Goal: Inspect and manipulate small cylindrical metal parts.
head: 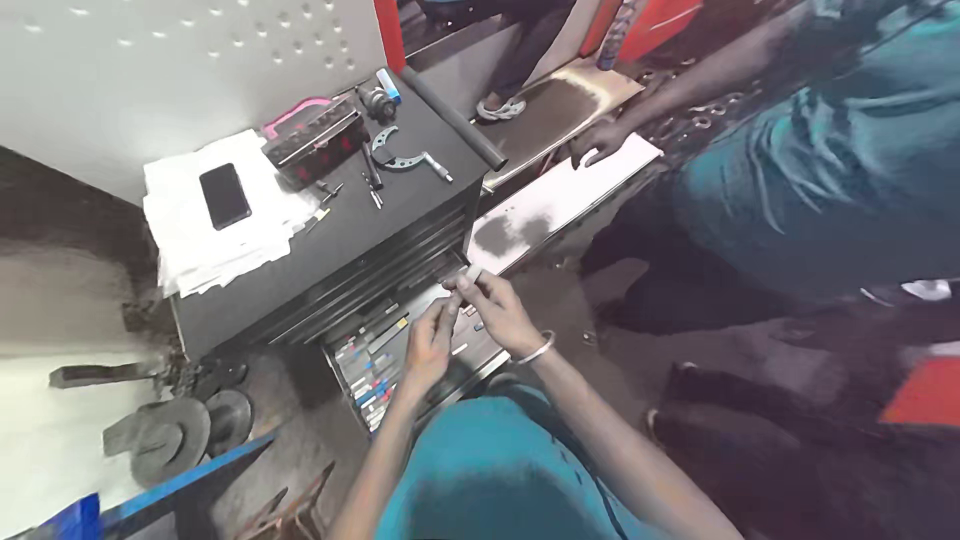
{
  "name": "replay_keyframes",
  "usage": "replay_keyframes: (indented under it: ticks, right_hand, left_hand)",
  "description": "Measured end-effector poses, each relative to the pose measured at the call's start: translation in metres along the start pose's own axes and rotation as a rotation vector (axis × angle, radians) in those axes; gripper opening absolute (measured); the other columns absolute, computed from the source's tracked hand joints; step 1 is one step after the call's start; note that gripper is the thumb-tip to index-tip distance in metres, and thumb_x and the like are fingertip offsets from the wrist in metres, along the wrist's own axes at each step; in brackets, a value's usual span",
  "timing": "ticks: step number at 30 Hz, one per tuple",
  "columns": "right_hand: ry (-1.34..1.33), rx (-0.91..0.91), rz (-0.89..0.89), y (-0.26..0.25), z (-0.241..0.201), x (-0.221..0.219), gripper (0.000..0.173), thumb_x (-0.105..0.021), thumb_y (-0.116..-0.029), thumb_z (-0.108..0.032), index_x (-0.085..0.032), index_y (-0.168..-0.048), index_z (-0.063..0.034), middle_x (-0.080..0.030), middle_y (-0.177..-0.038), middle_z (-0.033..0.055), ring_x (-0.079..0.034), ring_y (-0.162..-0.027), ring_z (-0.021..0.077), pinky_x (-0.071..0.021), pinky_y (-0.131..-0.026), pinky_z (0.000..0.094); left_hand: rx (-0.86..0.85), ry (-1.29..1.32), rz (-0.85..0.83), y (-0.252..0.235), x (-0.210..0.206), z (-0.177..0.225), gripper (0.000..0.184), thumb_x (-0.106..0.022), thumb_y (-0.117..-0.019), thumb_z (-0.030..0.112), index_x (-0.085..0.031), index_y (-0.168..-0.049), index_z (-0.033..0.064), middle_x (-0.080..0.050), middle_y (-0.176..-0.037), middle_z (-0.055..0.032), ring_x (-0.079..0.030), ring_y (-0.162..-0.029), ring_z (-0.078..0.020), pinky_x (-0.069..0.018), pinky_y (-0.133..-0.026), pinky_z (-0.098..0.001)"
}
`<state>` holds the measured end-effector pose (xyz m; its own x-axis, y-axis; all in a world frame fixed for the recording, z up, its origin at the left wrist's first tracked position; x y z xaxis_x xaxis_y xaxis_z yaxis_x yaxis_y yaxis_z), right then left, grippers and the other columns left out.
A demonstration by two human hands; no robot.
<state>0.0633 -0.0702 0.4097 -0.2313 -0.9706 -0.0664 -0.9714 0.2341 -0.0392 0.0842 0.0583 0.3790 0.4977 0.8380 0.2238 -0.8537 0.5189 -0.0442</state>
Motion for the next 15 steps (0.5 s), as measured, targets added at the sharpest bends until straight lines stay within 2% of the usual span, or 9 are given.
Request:
replay_keyframes:
  ticks: [3,5,6,8,10,12,13,15]
  right_hand:
    - [-0.116,0.083,0.260,-0.005,-0.037,0.036,0.036,-0.037,-0.1112,-0.022,-0.063,-0.108,0.0021,-0.074,-0.093,0.0114,-0.073,-0.087,0.0207,-0.0621,-0.084,0.0408]
    - [-0.180,0.135,0.303,-0.010,-0.067,0.069,0.037,-0.035,-0.1117,-0.030,-0.062,-0.111,-0.0047,-0.074,-0.094,0.0085,-0.073,-0.090,0.0217,-0.0611,-0.088,0.0443]
    - [-0.185,0.136,0.252,-0.009,-0.076,0.074,0.033,-0.037,-0.1106,-0.029,-0.061,-0.115,-0.0063,-0.073,-0.095,0.0074,-0.073,-0.090,0.0207,-0.0610,-0.089,0.0436]
    - [-0.107,0.078,0.095,-0.005,-0.076,0.067,0.030,-0.042,-0.1026,-0.017,-0.055,-0.127,-0.0043,-0.073,-0.095,0.0078,-0.071,-0.084,0.0183,-0.0608,-0.082,0.0386]
    - [-0.085,-0.044,-0.013,0.005,-0.054,0.049,0.033,-0.048,-0.0951,-0.010,-0.056,-0.125,-0.0006,-0.071,-0.094,0.0090,-0.069,-0.074,0.0161,-0.0602,-0.070,0.0331]
    - [-0.170,-0.161,-0.062,0.016,-0.026,0.029,0.028,-0.053,-0.0977,-0.014,-0.059,-0.122,0.0002,-0.067,-0.091,0.0047,-0.057,-0.061,0.0092,-0.0513,-0.055,0.0247]
    - [-0.245,-0.180,-0.081,0.022,-0.017,0.020,0.029,-0.056,-0.1003,-0.018,-0.059,-0.122,0.0006,-0.065,-0.090,0.0037,-0.052,-0.057,0.0069,-0.0472,-0.051,0.0225]
    - [-0.356,-0.155,-0.090,0.033,-0.010,0.005,0.033,-0.062,-0.1009,-0.023,-0.061,-0.123,0.0016,-0.066,-0.092,0.0043,-0.049,-0.054,0.0042,-0.0443,-0.048,0.0202]
  left_hand:
    - [-0.017,-0.031,-0.022,0.010,0.007,0.010,0.036,-0.042,-0.1102,0.033,-0.071,-0.110,0.0115,-0.055,-0.071,0.0090,-0.044,-0.055,-0.0009,-0.0399,-0.052,-0.0202]
    - [-0.004,0.006,-0.024,0.020,0.013,0.001,0.035,-0.042,-0.1103,0.031,-0.071,-0.110,0.0110,-0.051,-0.069,0.0094,-0.042,-0.054,-0.0010,-0.0373,-0.051,-0.0196]
    - [-0.001,0.004,-0.024,0.025,0.017,-0.002,0.035,-0.042,-0.1102,0.030,-0.071,-0.111,0.0106,-0.051,-0.070,0.0095,-0.042,-0.055,-0.0004,-0.0379,-0.051,-0.0191]
    - [-0.017,-0.074,-0.044,0.025,0.024,0.007,0.035,-0.044,-0.1095,0.032,-0.071,-0.117,0.0113,-0.059,-0.077,0.0079,-0.048,-0.060,-0.0006,-0.0435,-0.056,-0.0204]
    - [-0.063,-0.258,-0.061,0.020,0.031,0.032,0.036,-0.046,-0.1085,0.036,-0.070,-0.123,0.0130,-0.067,-0.086,0.0043,-0.059,-0.069,-0.0030,-0.0525,-0.066,-0.0249]
    - [-0.139,-0.445,-0.045,0.015,0.039,0.057,0.039,-0.047,-0.1075,0.040,-0.071,-0.124,0.0134,-0.073,-0.094,0.0004,-0.067,-0.078,-0.0079,-0.0572,-0.074,-0.0325]
    - [-0.171,-0.527,-0.041,0.014,0.041,0.066,0.040,-0.047,-0.1072,0.041,-0.072,-0.123,0.0140,-0.075,-0.099,-0.0008,-0.069,-0.083,-0.0103,-0.0584,-0.077,-0.0362]
    - [-0.226,-0.641,-0.041,0.016,0.043,0.078,0.039,-0.047,-0.1071,0.042,-0.072,-0.122,0.0157,-0.075,-0.105,-0.0013,-0.072,-0.089,-0.0128,-0.0596,-0.080,-0.0388]
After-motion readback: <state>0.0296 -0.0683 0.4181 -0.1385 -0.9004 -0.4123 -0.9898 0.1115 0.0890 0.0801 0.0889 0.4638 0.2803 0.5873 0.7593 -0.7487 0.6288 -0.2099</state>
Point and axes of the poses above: each hand's wrist, its own y-axis away from the middle knuckle, its own x-axis out of the back of the hand, z = x × y, the point moved 9 cm from there along -y, towards the middle knuckle
